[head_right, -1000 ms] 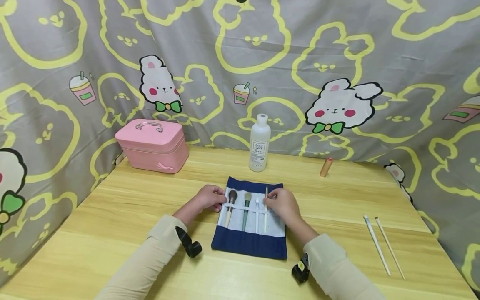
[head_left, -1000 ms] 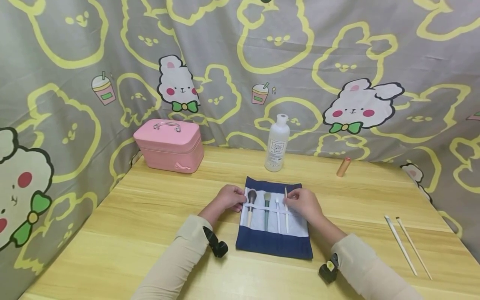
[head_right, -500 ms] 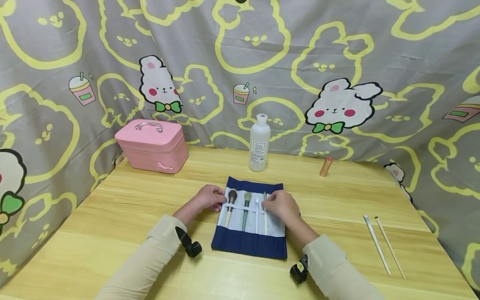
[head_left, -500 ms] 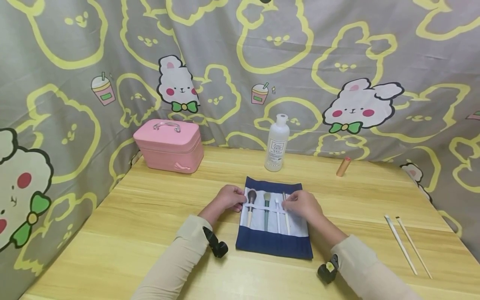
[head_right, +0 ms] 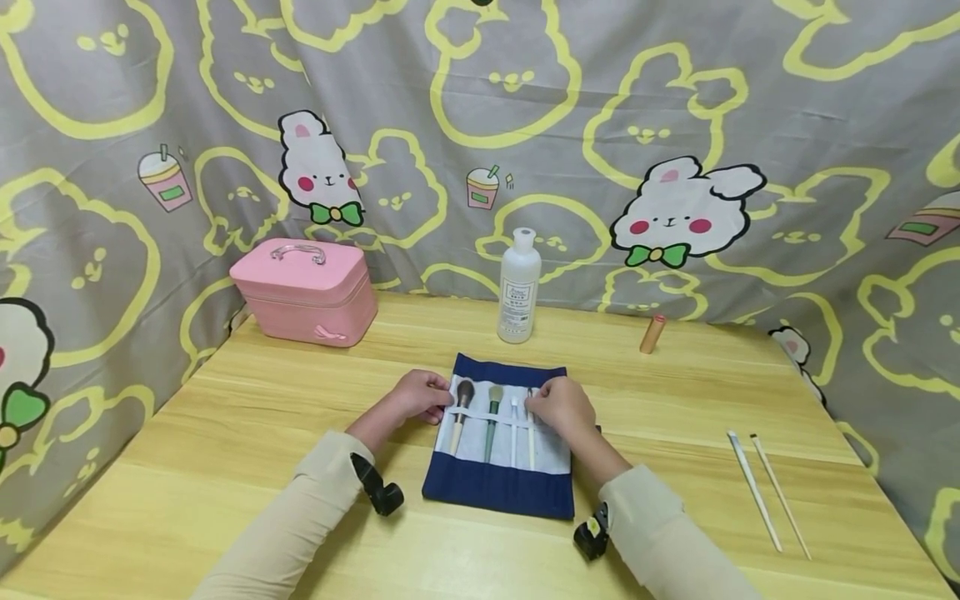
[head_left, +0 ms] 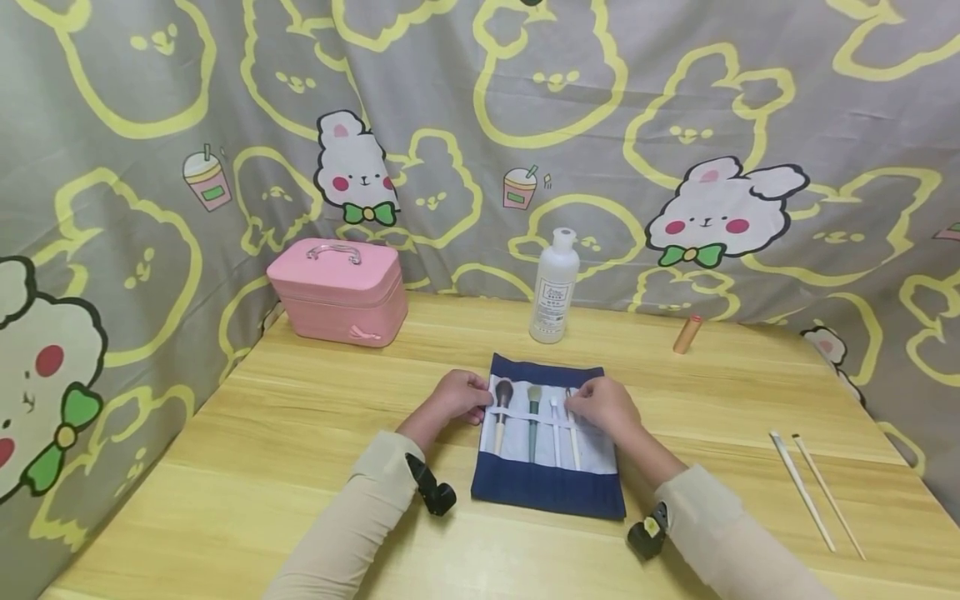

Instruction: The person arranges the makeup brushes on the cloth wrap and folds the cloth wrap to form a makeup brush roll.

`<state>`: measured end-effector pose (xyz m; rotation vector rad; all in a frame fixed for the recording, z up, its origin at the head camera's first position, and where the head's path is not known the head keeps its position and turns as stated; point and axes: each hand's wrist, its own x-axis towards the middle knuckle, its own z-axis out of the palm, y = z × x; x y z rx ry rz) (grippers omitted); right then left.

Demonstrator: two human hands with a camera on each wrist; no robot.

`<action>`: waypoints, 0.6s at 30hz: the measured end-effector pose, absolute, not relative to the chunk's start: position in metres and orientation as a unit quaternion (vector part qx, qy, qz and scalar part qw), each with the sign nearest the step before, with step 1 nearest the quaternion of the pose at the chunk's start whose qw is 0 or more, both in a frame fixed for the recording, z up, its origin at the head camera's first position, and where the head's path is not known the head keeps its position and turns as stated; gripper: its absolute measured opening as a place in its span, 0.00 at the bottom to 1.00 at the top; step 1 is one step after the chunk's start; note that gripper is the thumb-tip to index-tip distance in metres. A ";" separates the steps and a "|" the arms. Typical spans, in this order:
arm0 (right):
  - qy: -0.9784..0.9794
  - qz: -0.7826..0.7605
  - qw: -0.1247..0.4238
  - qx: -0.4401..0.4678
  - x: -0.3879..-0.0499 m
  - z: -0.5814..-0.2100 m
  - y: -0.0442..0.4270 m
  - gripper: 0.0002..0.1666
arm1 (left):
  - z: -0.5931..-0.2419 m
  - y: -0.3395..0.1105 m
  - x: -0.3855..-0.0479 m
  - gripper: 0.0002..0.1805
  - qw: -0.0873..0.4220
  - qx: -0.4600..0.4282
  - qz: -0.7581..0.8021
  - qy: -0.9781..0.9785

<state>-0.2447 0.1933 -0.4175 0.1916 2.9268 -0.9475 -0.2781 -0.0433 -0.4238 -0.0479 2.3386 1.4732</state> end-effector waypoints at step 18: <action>0.952 -0.297 0.069 0.041 -0.237 -0.416 0.195 0.18 | -0.425 -0.045 -0.280 0.13 0.188 -0.018 0.525 0.830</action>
